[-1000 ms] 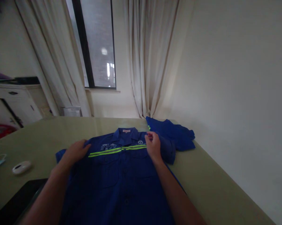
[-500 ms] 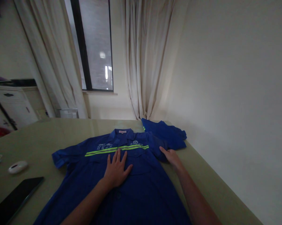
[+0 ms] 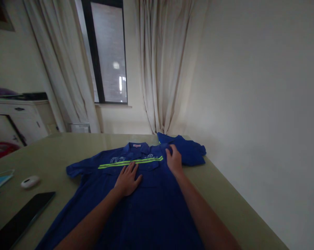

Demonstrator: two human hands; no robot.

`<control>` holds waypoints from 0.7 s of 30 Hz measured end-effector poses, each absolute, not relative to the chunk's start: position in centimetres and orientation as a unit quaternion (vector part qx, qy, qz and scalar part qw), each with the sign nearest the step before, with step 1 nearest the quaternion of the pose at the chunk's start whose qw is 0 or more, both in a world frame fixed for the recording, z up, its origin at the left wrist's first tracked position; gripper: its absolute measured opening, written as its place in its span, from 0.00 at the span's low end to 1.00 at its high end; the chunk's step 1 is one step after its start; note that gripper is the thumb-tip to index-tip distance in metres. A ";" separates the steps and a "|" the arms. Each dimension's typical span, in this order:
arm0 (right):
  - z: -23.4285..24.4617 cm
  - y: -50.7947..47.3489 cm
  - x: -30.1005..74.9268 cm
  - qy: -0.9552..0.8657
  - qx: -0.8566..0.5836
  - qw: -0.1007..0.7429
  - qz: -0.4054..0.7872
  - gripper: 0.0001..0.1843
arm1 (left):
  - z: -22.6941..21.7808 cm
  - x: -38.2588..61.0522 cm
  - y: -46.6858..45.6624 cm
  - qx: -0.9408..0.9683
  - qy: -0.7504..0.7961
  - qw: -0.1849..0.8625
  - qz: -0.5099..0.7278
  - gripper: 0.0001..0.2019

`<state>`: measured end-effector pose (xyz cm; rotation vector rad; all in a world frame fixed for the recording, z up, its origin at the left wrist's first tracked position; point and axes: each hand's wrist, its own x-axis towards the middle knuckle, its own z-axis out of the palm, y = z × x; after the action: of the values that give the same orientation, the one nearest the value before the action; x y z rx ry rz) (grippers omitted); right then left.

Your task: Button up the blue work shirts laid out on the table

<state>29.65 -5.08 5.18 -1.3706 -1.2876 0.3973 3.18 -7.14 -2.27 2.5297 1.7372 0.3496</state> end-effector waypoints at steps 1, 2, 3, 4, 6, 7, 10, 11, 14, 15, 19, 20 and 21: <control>5.2 -5.6 28.4 -0.594 -0.561 0.550 0.174 0.18 | -2.3 3.1 -7.1 0.819 0.562 0.027 0.112 0.35; 4.9 -6.3 27.1 -0.644 -0.537 0.516 0.176 0.19 | -2.3 3.1 -7.1 0.820 0.561 0.027 0.111 0.35; 4.5 -7.0 26.0 -0.700 -0.513 0.467 0.170 0.21 | -2.3 3.1 -7.0 0.820 0.561 0.026 0.111 0.35; 3.9 -7.8 25.2 -0.757 -0.494 0.401 0.148 0.25 | -2.3 3.1 -7.0 0.820 0.561 0.026 0.111 0.35; 2.3 -9.1 24.2 -0.820 -0.491 0.279 0.093 0.30 | -2.3 3.1 -7.0 0.819 0.563 0.025 0.111 0.34; 1.5 -9.6 24.0 -0.827 -0.505 0.236 0.073 0.31 | -2.3 3.1 -7.1 0.819 0.563 0.024 0.112 0.34; -0.5 -10.5 24.3 -0.801 -0.559 0.202 0.071 0.27 | -2.3 3.1 -7.2 0.818 0.563 0.024 0.114 0.33; -0.9 -10.6 24.4 -0.790 -0.574 0.203 0.072 0.26 | -2.2 3.2 -7.2 0.817 0.564 0.024 0.116 0.34; -1.4 -10.6 24.6 -0.757 -0.618 0.203 0.059 0.30 | -2.0 3.2 -7.4 0.815 0.564 0.020 0.128 0.35; -1.4 -10.6 24.6 -0.749 -0.630 0.198 0.056 0.31 | -1.9 3.2 -7.5 0.818 0.559 0.017 0.132 0.34; -1.4 -10.5 24.3 -0.748 -0.638 0.172 0.065 0.39 | -1.2 3.1 -7.8 0.830 0.535 0.005 0.156 0.32; -1.4 -10.5 24.2 -0.747 -0.639 0.168 0.067 0.39 | -1.1 3.1 -7.9 0.833 0.529 0.005 0.162 0.33; -1.4 -10.5 24.2 -0.746 -0.642 0.164 0.067 0.40 | -1.0 3.1 -7.9 0.836 0.523 0.007 0.165 0.33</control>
<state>24.16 -10.51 -1.39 -1.8314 -2.1254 0.1910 3.10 -7.92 -1.00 2.6151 1.6360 0.5152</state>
